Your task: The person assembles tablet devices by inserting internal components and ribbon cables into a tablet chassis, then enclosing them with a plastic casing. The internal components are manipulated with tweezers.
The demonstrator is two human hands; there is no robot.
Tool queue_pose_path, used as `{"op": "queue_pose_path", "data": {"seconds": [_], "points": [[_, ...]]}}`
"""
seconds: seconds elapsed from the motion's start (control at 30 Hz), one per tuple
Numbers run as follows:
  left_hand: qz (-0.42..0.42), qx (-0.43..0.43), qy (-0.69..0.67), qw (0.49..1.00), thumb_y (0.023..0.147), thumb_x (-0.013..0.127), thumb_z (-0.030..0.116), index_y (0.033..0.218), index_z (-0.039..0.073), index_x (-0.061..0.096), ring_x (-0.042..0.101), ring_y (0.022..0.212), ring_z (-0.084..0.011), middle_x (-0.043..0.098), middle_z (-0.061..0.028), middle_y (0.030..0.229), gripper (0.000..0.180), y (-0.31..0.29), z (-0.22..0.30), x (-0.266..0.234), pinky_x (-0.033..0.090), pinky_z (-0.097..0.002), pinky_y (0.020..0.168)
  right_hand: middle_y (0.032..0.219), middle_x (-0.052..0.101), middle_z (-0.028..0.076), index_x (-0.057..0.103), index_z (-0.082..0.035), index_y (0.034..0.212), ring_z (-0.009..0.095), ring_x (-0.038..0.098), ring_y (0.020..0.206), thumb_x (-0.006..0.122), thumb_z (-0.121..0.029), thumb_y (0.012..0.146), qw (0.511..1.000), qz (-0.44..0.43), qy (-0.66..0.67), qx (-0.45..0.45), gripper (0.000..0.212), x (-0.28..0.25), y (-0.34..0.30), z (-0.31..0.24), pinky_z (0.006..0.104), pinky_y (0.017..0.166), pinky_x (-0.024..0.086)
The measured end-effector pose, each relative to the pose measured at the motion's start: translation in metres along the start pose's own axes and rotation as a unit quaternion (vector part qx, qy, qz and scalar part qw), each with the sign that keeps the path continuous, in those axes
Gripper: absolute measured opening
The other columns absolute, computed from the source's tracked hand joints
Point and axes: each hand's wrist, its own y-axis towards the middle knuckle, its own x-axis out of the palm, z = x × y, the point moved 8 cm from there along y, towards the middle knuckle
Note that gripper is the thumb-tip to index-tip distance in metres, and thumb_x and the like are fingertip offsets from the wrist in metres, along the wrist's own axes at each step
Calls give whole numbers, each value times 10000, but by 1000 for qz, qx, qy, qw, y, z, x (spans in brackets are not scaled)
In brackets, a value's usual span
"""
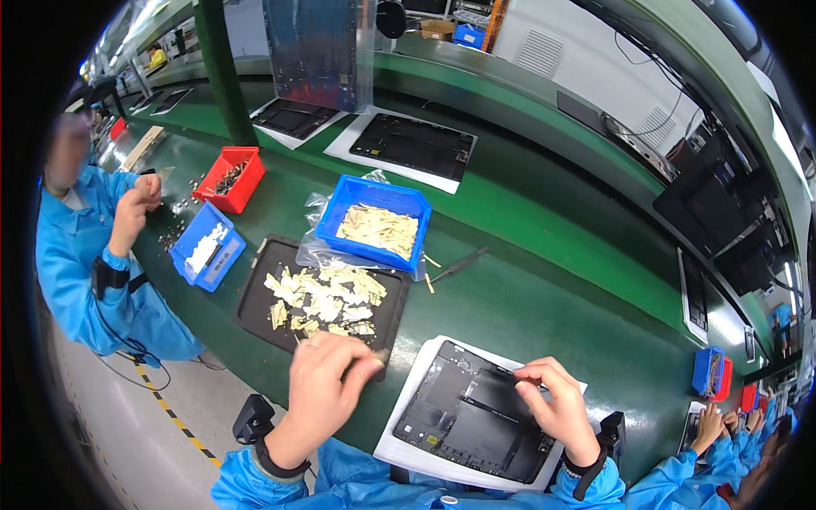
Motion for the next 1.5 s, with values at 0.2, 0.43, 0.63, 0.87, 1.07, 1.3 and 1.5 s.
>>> {"op": "queue_pose_path", "data": {"seconds": [0.2, 0.43, 0.63, 0.87, 1.07, 1.3, 1.5], "points": [[-445, -92, -594, 664, 1008, 485, 263, 1009, 12, 595, 479, 832, -92, 549, -10, 892, 274, -34, 58, 97, 413, -261, 771, 1038, 614, 101, 612, 4, 1141, 169, 620, 875, 660, 24, 837, 958, -106, 254, -86, 308, 27, 9, -54, 290, 757, 514], [-306, -77, -456, 832, 1018, 462, 284, 1138, 2, 609, 563, 958, -100, 627, -30, 992, 340, -17, 48, 103, 459, -273, 841, 911, 613, 66, 618, -2, 939, 119, 600, 766, 644, -29, 878, 963, -41, 248, -94, 72, 21, 6, -47, 237, 616, 479], [-360, -206, -514, 751, 963, 581, 201, 1137, -19, 656, 642, 879, -123, 699, -91, 980, 290, -12, 41, 106, 515, -250, 800, 847, 606, 54, 632, -20, 961, 109, 582, 668, 655, -54, 871, 986, -3, 159, -46, 99, 29, 9, -32, 238, 568, 462], [-366, -221, -510, 746, 901, 668, 154, 1053, -16, 687, 644, 853, -87, 709, -63, 911, 229, -10, 36, 103, 511, -216, 756, 877, 627, 41, 630, -28, 999, 79, 587, 713, 634, -93, 908, 954, -34, 298, 22, 112, 42, 6, -16, 234, 594, 470], [-317, -180, -460, 810, 856, 724, 163, 966, 9, 717, 618, 722, -38, 707, -19, 806, 189, -4, 34, 94, 502, -206, 636, 878, 632, 38, 618, -13, 993, 83, 599, 720, 622, -134, 922, 946, -111, 291, 91, 141, 57, 4, -9, 240, 600, 481], [-169, 63, -156, 971, 764, 760, 114, 819, 41, 694, 615, 616, -148, 640, -38, 702, 112, 9, 65, 63, 474, -266, 555, 850, 633, 70, 622, -15, 965, 164, 635, 716, 639, -22, 869, 993, -16, 0, -117, 98, 43, 8, -44, 280, 641, 504], [9, 177, -90, 980, 674, 786, 39, 776, 63, 670, 600, 629, -205, 609, -35, 702, 157, 13, 77, 35, 467, -307, 539, 966, 622, 77, 629, -18, 1078, 120, 600, 755, 685, -67, 856, 981, 24, 192, -32, 233, 24, 12, -28, 245, 596, 503]]}}
